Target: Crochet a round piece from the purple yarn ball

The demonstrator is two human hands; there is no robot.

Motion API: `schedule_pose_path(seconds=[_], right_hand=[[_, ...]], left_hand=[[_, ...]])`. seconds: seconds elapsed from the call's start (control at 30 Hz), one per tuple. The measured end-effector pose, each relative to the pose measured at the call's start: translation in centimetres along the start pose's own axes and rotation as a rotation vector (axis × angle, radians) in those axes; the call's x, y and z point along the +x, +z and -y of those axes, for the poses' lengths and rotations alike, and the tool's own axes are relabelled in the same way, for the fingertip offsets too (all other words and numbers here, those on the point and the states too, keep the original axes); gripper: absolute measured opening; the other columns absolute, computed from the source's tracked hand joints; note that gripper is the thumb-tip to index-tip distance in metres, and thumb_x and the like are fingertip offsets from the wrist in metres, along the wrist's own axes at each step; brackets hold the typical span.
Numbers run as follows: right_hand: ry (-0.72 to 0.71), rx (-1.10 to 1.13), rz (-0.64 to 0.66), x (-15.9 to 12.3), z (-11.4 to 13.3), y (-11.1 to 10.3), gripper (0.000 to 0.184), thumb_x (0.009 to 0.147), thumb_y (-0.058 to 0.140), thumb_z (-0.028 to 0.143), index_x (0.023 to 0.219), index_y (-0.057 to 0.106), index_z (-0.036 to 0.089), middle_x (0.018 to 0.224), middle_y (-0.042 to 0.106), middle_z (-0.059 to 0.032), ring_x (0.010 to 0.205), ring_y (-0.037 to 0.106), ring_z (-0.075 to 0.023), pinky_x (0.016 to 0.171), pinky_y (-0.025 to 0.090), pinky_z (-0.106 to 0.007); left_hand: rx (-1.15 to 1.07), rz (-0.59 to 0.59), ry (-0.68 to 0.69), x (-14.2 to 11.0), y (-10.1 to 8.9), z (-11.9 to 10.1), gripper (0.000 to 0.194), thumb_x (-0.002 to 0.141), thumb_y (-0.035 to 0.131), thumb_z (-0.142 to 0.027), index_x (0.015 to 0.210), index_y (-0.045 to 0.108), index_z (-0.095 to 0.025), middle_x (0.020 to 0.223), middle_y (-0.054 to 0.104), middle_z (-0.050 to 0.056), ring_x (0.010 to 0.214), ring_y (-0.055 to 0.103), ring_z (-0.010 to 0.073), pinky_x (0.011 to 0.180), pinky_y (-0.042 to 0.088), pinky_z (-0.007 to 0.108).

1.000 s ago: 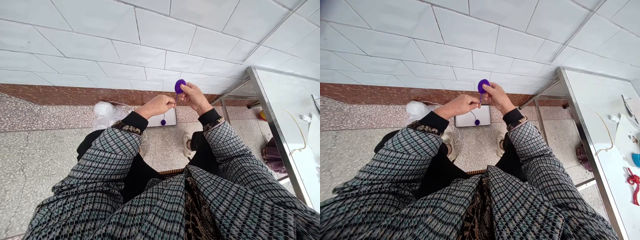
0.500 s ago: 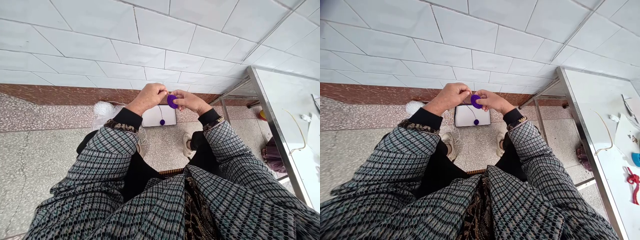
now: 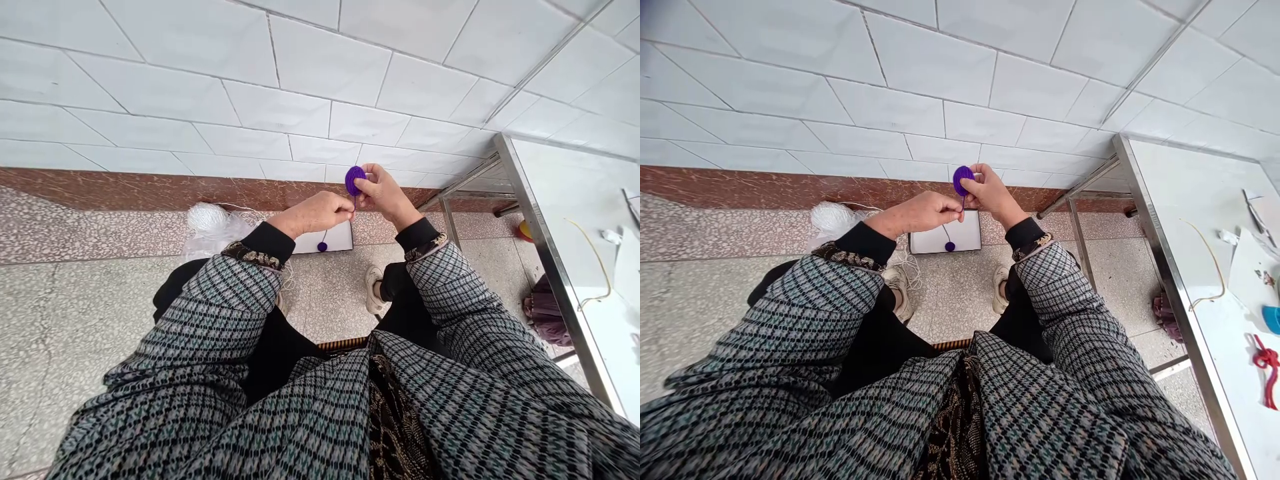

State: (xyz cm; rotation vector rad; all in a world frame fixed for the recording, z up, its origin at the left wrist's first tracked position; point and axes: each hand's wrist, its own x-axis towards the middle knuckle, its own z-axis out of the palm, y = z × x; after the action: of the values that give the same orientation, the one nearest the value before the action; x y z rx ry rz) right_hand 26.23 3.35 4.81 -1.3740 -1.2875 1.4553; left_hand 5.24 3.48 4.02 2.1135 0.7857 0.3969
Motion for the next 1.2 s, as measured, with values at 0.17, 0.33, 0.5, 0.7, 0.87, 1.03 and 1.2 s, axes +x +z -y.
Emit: schedule_pose_path(seconds=[0.17,0.33,0.5,0.7,0.87,1.03,1.2], right_hand=[[0.146,-0.255,0.136,-0.4,-0.1,0.0,0.035,0.090,0.080,0.006,0.104,0.053,0.024,0.076,0.062,0.0051,0.055,0.056,-0.0095,0.047,0.047,-0.019],[0.150,-0.013,0.448,-1.5,1.1,0.0,0.028,0.088,0.078,0.014,0.110,0.062,0.020,0.077,0.067,0.0048,0.053,0.056,-0.0078,0.051,0.049,-0.020],[-0.033,0.264,0.226,-0.6,1.5,0.5,0.047,0.089,0.091,0.038,0.113,0.053,0.024,0.079,0.066,0.0063,0.060,0.059,-0.0080,0.058,0.052,-0.019],[0.034,-0.010,-0.063,0.7,1.1,2.2,0.033,0.099,0.077,0.012,0.106,0.048,0.025,0.076,0.062,0.0083,0.054,0.054,-0.0075,0.051,0.046,-0.018],[0.178,-0.186,0.282,-1.0,1.3,3.0,0.028,0.090,0.070,-0.002,0.102,0.058,0.021,0.076,0.065,0.0049,0.056,0.056,-0.0084,0.050,0.048,-0.019],[0.163,0.030,0.453,-2.7,0.9,2.5,0.027,0.088,0.072,0.007,0.109,0.062,0.020,0.080,0.068,0.0048,0.055,0.057,-0.0078,0.054,0.050,-0.020],[0.076,0.223,0.395,-2.6,0.4,1.6,0.033,0.087,0.081,0.027,0.114,0.063,0.018,0.080,0.068,0.0038,0.058,0.056,-0.0076,0.057,0.050,-0.022]], left_hand=[[-0.009,-0.156,-0.058,-0.7,-1.6,0.2,0.019,0.091,0.062,-0.030,0.085,0.078,-0.021,0.082,0.077,0.005,0.075,0.062,0.0188,0.077,0.049,0.034],[-0.006,-0.353,-0.106,-0.3,-2.5,1.2,0.018,0.092,0.062,-0.028,0.083,0.074,-0.020,0.076,0.071,0.002,0.077,0.061,0.0201,0.079,0.050,0.033],[-0.026,-0.282,-0.168,-0.2,-1.5,0.8,0.019,0.095,0.061,-0.026,0.080,0.072,-0.020,0.068,0.063,-0.001,0.069,0.056,0.0176,0.073,0.045,0.032],[0.042,-0.088,-0.028,-2.3,-1.0,-0.9,0.022,0.097,0.059,-0.024,0.086,0.077,-0.020,0.083,0.075,0.003,0.073,0.061,0.0162,0.078,0.048,0.032],[0.088,-0.346,-0.113,-3.3,-2.0,-0.9,0.023,0.098,0.058,-0.024,0.089,0.078,-0.017,0.092,0.079,0.008,0.085,0.067,0.0193,0.085,0.052,0.033],[0.067,-0.376,-0.151,-3.1,-2.4,0.1,0.022,0.096,0.058,-0.025,0.084,0.075,-0.018,0.085,0.077,0.005,0.083,0.066,0.0197,0.084,0.052,0.033],[0.016,-0.342,-0.219,-2.5,-1.5,0.9,0.022,0.097,0.060,-0.028,0.087,0.078,-0.018,0.089,0.080,0.005,0.084,0.068,0.0202,0.084,0.051,0.033]])
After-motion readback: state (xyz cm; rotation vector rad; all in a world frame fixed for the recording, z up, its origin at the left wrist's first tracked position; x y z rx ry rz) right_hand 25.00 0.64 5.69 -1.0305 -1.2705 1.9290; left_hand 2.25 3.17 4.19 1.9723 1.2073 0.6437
